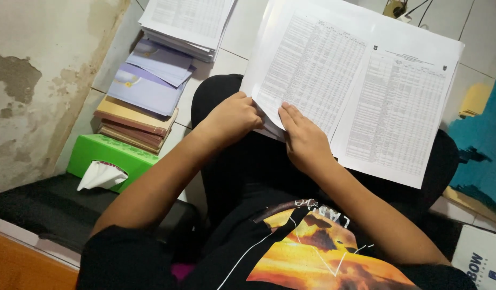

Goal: A person sits on the floor and flips through a large stack of printed pages, likely sorting or inspecting them.

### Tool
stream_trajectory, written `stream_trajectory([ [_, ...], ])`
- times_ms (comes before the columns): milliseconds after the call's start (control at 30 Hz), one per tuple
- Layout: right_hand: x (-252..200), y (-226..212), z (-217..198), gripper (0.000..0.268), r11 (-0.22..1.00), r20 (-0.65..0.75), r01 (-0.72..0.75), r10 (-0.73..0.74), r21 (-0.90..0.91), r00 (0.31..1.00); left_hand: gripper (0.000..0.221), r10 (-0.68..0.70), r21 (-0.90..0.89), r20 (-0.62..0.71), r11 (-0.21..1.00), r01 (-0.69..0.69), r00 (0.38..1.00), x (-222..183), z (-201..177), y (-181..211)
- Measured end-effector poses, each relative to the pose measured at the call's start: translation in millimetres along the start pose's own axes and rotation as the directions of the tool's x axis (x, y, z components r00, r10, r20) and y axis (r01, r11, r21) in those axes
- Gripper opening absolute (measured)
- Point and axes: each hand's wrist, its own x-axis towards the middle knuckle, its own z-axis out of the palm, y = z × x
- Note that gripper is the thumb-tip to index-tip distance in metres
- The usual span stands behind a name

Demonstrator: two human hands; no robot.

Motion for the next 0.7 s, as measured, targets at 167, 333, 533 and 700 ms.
stream_trajectory([
  [167,-6.0,-3.7,-8.3,0.048,0.999,0.03,-0.031,0.03,0.017,0.999,0.004,0.028,-0.05,-0.069,0.998,-0.032,0.997,-5.1,-17.9,23.1],
  [333,-12.6,-0.9,-1.7,0.049,0.997,0.049,-0.042,0.039,0.061,0.998,0.004,-0.001,-0.164,-0.1,0.986,-0.015,0.995,-7.5,-19.8,24.7],
  [533,-14.5,1.8,2.5,0.052,0.997,0.011,-0.017,0.016,0.082,1.0,0.037,-0.053,-0.191,-0.053,0.981,0.042,0.997,-9.1,-13.2,8.4],
  [700,-16.6,1.3,2.0,0.054,0.996,-0.01,0.019,-0.018,0.092,1.0,0.032,-0.075,-0.225,-0.077,0.973,0.056,0.994,-7.9,-7.0,4.0],
])
